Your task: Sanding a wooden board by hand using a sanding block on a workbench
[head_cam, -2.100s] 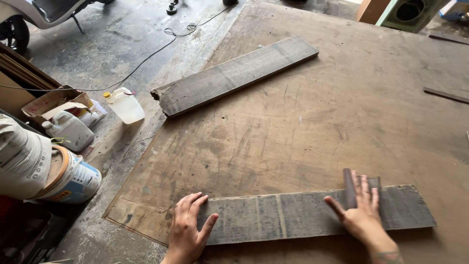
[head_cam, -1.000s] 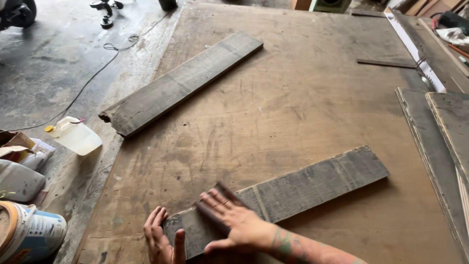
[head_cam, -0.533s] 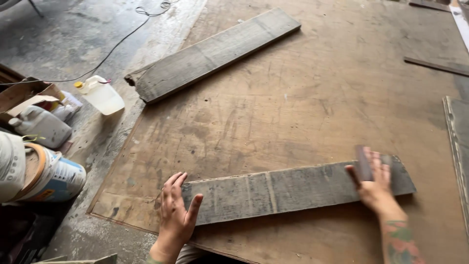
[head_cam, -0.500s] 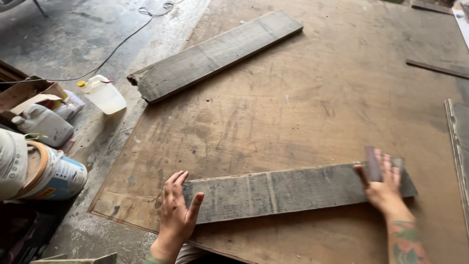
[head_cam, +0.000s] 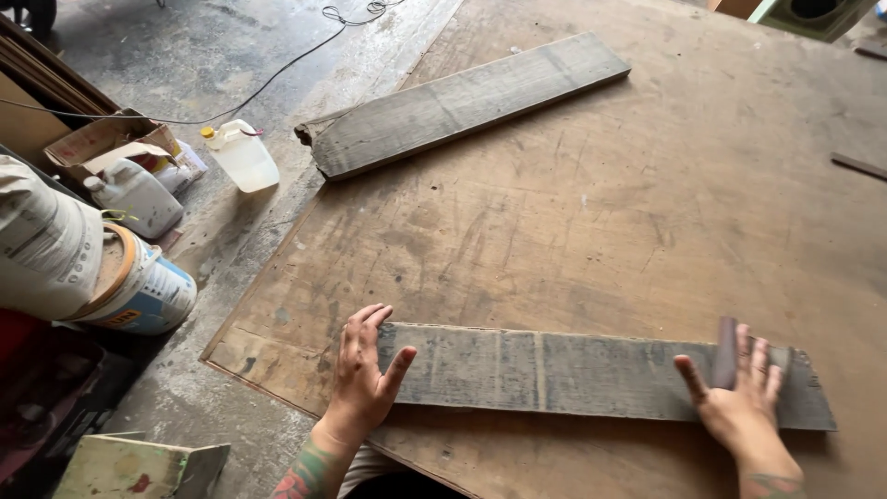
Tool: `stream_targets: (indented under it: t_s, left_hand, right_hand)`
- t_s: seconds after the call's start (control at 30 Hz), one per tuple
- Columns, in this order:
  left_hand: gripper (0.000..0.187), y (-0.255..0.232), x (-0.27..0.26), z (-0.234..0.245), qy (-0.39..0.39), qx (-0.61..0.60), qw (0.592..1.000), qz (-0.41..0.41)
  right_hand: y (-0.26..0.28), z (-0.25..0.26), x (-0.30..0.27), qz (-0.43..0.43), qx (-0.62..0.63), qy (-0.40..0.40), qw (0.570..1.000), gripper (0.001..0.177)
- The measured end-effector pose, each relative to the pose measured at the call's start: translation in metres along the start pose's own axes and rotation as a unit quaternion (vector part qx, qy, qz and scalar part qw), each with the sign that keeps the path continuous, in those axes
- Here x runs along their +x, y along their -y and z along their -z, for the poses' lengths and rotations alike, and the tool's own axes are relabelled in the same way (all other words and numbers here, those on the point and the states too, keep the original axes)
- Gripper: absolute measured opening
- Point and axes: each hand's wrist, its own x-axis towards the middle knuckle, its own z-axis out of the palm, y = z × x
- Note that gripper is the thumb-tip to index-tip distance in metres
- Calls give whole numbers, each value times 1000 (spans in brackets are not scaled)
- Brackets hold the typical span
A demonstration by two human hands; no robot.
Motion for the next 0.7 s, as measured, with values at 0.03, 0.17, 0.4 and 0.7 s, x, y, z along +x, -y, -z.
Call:
stream_targets:
  t_s: [0.03,0.17,0.4,0.7]
  left_hand:
    - [76,0,1,0,2,3,1000,-1]
    - [77,1,-2,3,10,-29,999,8]
    - [88,2,-3,5,29,-95,994,35]
    - [95,12,-4,4,29,-116,993,14]
  right_hand:
    - [17,-2,-9,-1,3,2,1000,127]
    - [80,-19,-49,92,-31,70,993,120]
    - [177,-61,-94,331,-242,139,901,129]
    - [274,-102,-160,624,-105,-165,756,129]
